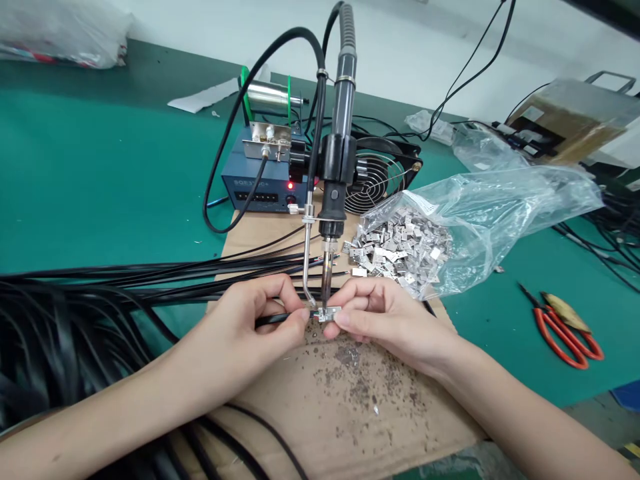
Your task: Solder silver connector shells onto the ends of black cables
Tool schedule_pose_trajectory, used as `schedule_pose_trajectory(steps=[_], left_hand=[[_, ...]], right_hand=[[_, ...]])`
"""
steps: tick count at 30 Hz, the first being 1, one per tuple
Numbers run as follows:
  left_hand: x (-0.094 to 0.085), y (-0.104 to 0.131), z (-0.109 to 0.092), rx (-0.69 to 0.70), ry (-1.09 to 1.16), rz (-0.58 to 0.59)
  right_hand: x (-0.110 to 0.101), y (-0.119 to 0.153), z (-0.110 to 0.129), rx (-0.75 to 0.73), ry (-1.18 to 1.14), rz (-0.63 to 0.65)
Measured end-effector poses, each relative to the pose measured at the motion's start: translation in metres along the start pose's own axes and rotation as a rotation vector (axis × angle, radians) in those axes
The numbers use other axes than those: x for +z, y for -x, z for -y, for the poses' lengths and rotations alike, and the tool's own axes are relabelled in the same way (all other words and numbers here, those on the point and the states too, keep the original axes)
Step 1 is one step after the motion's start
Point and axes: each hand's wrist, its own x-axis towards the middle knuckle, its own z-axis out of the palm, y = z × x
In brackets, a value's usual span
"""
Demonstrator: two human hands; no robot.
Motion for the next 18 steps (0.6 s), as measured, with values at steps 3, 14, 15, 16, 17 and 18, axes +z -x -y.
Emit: schedule_pose_trajectory(steps=[3,14,15,16,17,18], left_hand=[[0.0002,0.0016,0.0018,-0.016,-0.011,-0.005],[0.0009,0.0017,0.0005,-0.05,-0.008,-0.005],[0.0012,0.0019,-0.0002,-0.053,-0.013,-0.012],[0.0016,0.0022,-0.001,-0.057,-0.02,-0.019],[0.0021,0.0025,-0.0019,-0.063,-0.029,-0.03],[0.0025,0.0027,-0.0027,-0.068,-0.038,-0.038]], right_hand=[[0.0,0.0001,-0.0002,0.003,0.022,-0.017],[0.0032,0.0026,0.0015,-0.008,0.093,-0.029],[0.0034,0.0027,0.0015,-0.006,0.095,-0.027],[0.0034,0.0026,0.0014,-0.005,0.098,-0.026],[0.0032,0.0024,0.0011,-0.007,0.099,-0.022],[0.0028,0.0021,0.0007,-0.01,0.097,-0.016]])
